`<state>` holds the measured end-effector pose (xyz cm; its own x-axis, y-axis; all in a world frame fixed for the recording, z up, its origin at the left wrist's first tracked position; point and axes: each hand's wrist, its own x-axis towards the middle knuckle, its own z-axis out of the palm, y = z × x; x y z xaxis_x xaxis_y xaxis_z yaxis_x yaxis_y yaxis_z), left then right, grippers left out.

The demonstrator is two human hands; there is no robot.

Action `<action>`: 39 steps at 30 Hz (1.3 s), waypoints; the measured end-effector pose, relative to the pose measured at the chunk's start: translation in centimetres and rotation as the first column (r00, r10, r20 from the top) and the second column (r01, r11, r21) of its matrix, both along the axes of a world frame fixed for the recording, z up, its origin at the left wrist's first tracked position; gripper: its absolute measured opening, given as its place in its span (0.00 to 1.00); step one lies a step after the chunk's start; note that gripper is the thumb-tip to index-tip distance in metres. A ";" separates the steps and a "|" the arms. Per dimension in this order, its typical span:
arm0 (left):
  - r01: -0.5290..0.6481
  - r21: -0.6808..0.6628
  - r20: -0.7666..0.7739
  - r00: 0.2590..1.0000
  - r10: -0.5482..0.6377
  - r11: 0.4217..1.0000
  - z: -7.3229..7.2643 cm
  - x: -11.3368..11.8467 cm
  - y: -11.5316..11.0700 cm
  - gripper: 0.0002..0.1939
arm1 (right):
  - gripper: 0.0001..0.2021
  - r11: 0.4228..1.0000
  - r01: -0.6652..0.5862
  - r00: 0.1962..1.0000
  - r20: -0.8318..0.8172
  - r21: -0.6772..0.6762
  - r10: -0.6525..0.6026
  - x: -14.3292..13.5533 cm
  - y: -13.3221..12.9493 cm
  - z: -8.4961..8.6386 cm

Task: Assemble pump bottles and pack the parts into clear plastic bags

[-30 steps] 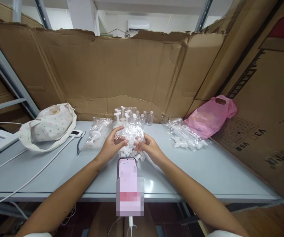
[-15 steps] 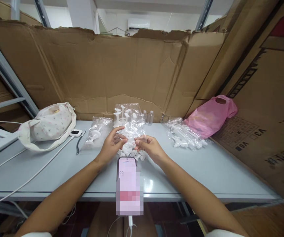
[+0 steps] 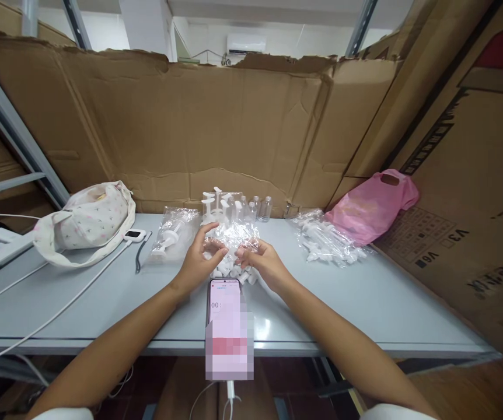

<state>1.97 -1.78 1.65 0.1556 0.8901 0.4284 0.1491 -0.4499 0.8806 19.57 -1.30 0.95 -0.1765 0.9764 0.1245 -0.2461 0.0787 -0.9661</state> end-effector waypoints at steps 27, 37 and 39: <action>0.060 0.012 0.087 0.994 -0.061 0.998 0.3 -2.1 1.5 0.24 | 0.19 0.987 -0.159 0.987 -0.026 0.032 0.160 1.3 0.6 0.5; -0.015 -0.046 0.003 1.000 0.016 0.999 0.7 -4.8 3.4 0.29 | 0.42 0.987 -0.154 0.988 -0.004 -0.033 0.154 3.0 1.0 0.6; 0.019 -0.064 0.013 1.000 -0.018 0.998 1.1 -4.7 3.2 0.29 | 0.37 0.987 -0.161 0.986 0.030 0.001 0.161 2.8 0.8 0.7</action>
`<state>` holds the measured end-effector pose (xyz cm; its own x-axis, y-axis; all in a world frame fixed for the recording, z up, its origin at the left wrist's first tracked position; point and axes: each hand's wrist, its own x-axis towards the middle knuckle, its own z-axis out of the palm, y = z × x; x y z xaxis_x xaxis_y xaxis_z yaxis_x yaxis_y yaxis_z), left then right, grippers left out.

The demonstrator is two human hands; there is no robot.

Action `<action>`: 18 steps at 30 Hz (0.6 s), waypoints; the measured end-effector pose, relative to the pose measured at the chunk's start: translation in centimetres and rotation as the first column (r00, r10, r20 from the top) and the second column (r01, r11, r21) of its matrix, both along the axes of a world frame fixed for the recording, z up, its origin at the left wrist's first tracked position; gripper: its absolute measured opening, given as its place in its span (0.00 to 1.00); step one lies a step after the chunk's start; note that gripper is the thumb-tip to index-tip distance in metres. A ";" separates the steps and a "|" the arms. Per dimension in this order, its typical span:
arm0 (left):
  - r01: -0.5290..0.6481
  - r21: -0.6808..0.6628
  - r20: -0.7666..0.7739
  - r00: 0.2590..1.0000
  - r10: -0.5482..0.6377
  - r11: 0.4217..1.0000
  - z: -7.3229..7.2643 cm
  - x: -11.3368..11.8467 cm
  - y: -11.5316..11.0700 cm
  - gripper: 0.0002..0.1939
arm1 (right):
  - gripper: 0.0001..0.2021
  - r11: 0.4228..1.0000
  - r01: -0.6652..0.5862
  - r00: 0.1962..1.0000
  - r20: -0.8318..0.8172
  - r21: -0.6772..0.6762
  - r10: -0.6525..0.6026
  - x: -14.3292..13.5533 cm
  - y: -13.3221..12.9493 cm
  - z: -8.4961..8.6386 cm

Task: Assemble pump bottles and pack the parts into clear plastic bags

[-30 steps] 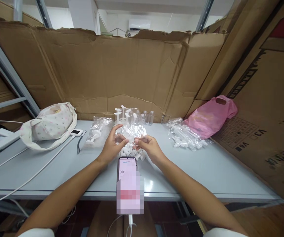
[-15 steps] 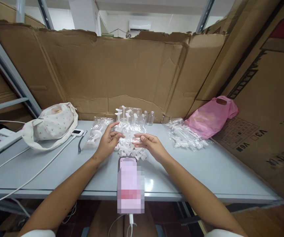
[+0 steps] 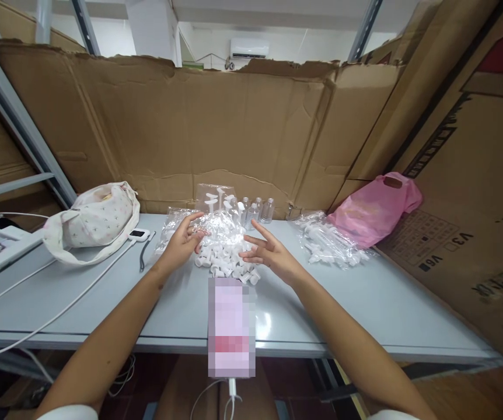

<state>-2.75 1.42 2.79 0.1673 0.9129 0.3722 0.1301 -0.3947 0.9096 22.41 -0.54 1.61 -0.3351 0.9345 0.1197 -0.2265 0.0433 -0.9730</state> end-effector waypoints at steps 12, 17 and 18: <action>-0.393 0.452 -0.704 0.394 0.591 0.801 0.1 -2.5 1.2 0.24 | 0.18 0.965 0.189 0.967 0.138 0.180 -0.215 -0.3 -0.1 0.2; -0.473 0.319 -0.879 0.175 0.443 0.821 -0.6 -4.4 2.7 0.34 | 0.19 0.915 0.189 0.946 0.182 0.357 -0.267 -0.5 0.1 0.2; -0.488 0.273 -0.898 0.181 0.401 0.829 -0.7 -4.6 2.9 0.35 | 0.19 0.895 0.178 0.948 0.172 0.409 -0.267 -0.6 0.0 0.4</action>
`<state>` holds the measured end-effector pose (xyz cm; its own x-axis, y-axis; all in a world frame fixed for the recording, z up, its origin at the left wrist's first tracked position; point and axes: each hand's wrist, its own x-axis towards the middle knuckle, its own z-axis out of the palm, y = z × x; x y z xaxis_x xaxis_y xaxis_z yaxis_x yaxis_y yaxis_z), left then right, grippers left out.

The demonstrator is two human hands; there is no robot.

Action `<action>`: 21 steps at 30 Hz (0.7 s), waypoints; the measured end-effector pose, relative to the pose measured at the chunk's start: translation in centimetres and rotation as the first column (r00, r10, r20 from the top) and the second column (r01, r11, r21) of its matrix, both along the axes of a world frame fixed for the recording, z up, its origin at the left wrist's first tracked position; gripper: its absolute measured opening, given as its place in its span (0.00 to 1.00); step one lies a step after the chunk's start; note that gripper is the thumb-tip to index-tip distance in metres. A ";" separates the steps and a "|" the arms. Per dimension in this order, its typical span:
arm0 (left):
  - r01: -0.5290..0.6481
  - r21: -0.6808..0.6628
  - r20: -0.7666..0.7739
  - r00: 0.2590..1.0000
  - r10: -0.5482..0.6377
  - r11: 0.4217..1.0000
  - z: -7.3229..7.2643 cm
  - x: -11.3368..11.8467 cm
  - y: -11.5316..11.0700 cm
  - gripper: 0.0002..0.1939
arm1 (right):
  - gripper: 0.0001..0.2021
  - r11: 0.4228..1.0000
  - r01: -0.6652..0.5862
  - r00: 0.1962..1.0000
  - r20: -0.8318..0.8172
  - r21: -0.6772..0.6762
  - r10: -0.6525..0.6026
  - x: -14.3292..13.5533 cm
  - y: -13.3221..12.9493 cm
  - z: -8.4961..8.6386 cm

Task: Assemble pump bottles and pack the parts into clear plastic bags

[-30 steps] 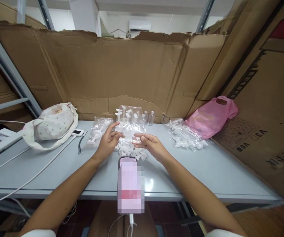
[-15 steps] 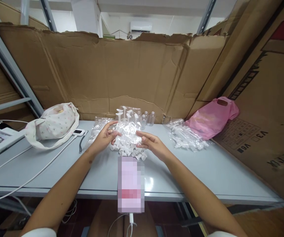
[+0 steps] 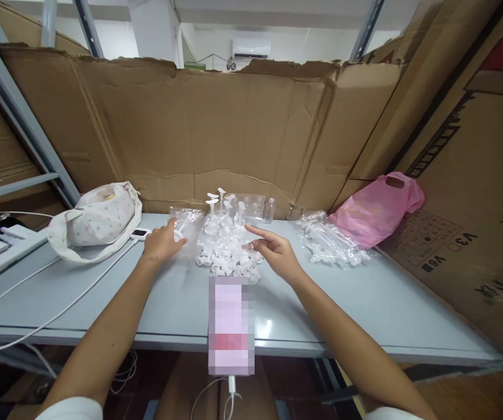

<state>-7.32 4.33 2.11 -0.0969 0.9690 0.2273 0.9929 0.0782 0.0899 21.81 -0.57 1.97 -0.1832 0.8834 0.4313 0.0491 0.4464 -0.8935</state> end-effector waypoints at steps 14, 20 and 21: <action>-0.313 0.449 0.789 0.579 -0.206 0.837 0.1 -3.0 2.1 0.25 | 0.21 0.913 -0.298 0.952 -0.011 -0.278 0.307 -8.6 1.7 1.0; -0.631 0.444 0.886 0.203 -0.417 0.636 1.8 -5.1 1.9 0.21 | 0.22 0.892 -0.201 0.946 0.157 -0.404 0.285 -12.4 4.1 1.8; -0.642 0.452 0.877 0.192 -0.441 0.619 2.0 -5.1 1.8 0.21 | 0.22 0.898 -0.182 0.940 0.196 -0.401 0.279 -12.8 4.5 1.8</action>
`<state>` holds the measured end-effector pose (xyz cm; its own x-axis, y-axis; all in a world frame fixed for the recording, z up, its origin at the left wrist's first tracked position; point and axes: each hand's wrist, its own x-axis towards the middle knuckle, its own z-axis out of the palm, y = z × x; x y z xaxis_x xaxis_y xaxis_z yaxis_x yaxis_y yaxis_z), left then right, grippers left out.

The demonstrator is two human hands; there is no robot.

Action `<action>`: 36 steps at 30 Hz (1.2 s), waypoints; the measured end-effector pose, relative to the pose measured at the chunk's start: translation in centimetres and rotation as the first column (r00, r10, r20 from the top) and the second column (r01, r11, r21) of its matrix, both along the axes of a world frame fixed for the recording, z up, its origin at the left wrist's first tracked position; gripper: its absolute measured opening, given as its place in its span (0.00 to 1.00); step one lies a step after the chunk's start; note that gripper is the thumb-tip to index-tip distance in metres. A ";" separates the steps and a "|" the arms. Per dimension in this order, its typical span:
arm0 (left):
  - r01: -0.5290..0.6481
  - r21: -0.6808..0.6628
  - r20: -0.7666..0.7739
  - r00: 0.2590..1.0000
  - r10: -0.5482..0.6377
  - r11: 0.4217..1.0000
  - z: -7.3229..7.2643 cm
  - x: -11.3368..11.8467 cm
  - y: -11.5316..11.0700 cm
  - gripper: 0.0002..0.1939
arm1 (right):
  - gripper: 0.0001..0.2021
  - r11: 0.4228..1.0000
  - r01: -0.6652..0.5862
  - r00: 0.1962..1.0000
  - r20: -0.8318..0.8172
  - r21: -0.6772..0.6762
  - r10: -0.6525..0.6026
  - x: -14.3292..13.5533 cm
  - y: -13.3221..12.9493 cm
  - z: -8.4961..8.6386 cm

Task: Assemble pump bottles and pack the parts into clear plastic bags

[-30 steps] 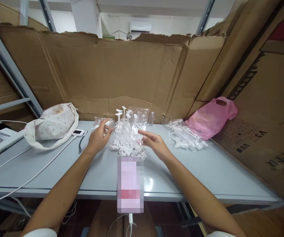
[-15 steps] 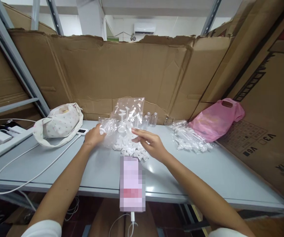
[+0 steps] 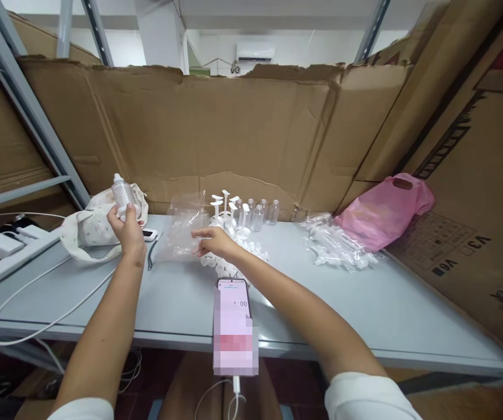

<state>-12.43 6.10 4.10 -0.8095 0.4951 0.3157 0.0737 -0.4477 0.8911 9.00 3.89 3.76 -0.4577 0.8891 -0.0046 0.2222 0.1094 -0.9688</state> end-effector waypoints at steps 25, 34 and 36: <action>0.477 -0.204 -0.609 0.622 -0.493 0.855 -1.1 9.4 -4.6 0.27 | 0.29 0.451 -0.128 0.768 0.376 0.884 -0.519 5.5 -2.6 1.3; 0.826 -0.308 -0.421 0.327 -0.846 0.473 -1.0 10.5 -6.3 0.36 | 0.19 0.285 0.023 0.876 0.118 0.958 -0.468 9.4 -3.1 0.9; 0.675 -0.345 -0.571 0.400 -0.717 0.652 -0.9 10.5 -6.3 0.29 | 0.18 0.462 0.212 0.936 -0.042 0.861 -0.350 9.7 -3.8 0.7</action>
<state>-1.90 -0.19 3.17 0.2057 0.8248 0.5266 0.2797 -0.5652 0.7761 18.67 0.13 4.50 -0.2387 0.5749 0.7826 0.5040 0.7622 -0.4062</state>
